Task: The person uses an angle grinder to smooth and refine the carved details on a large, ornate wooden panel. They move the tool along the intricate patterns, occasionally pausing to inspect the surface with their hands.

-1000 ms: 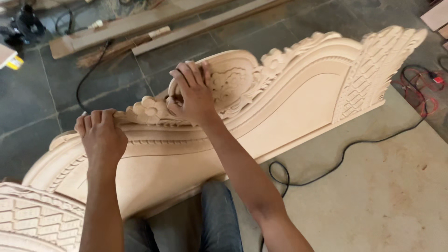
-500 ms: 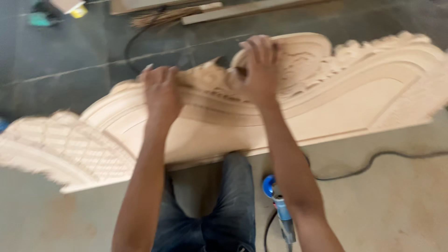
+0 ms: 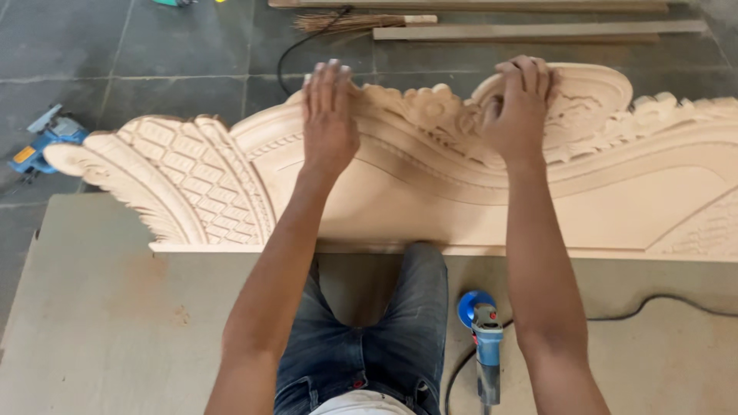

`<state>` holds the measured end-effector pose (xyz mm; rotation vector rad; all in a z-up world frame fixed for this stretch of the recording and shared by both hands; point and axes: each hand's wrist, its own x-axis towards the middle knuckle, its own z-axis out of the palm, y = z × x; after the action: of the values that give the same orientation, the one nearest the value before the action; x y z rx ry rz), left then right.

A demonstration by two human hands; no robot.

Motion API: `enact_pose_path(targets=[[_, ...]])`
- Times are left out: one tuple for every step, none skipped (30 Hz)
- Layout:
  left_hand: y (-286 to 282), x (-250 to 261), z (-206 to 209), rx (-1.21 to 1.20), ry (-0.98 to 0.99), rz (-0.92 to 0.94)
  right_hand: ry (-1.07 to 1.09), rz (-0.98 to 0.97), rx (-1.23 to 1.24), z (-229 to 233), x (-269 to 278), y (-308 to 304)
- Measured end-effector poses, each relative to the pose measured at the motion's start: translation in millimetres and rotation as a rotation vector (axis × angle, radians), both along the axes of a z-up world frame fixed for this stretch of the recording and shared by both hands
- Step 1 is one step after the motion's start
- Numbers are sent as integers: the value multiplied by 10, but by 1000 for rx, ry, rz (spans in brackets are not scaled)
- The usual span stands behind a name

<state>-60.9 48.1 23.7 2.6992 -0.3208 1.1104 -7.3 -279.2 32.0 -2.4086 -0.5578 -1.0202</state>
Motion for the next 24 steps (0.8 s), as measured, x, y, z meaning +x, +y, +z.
enact_pose_path(targets=[[127,-5,-3,-18,-24,35,6,-6,3,-2,-5,11],[258,-4,-4,-36,-48,69,5,-11,-3,-8,-13,16],[376,21,5,-73,55,80,5,-27,-8,-14,-22,11],[509,39,21,-109,158,90,5,-42,-13,-18,2,36],[586,56,22,-144,265,83,-9,-19,-1,-25,18,31],[697,23,16,-170,154,-19,-23,3,11,-32,73,61],[719,17,-23,-201,51,-140,-32,6,19,-58,101,26],[721,20,-51,-221,109,-122,-59,-29,-1,-96,141,49],[725,2,-49,-235,165,-106,-87,-65,-20,-121,162,89],[661,-16,-59,-232,131,-86,-33,-109,-46,-128,148,83],[629,-51,-47,-227,93,-52,20,-138,-68,-113,152,119],[587,-68,-26,-232,78,-52,19,-131,-48,-92,121,111],[558,-97,-12,-237,65,-44,20,-117,-27,-90,66,112],[533,-114,4,-243,52,-36,21,-103,-6,-82,14,110],[530,-132,22,-240,49,-45,8,-100,1,-63,-15,127],[529,-138,39,-237,46,-53,-4,-98,7,-44,-44,136],[531,-151,44,-234,44,-55,-14,-89,14,-30,-70,143],[527,-147,45,-231,48,-63,-11,-97,17,-13,-91,131],[544,-149,46,-227,51,-66,-8,-99,21,-2,-94,144],[558,-150,43,-224,53,-69,-5,-102,25,4,-93,159],[564,-149,39,-226,74,-52,-3,-100,28,3,-89,173],[559,-146,35,-228,94,-34,-1,-98,32,1,-87,177],[553,-120,53,-228,109,-20,-4,-98,38,8,-76,170],[529,-93,72,-247,118,-17,6,-102,27,16,-70,155]])
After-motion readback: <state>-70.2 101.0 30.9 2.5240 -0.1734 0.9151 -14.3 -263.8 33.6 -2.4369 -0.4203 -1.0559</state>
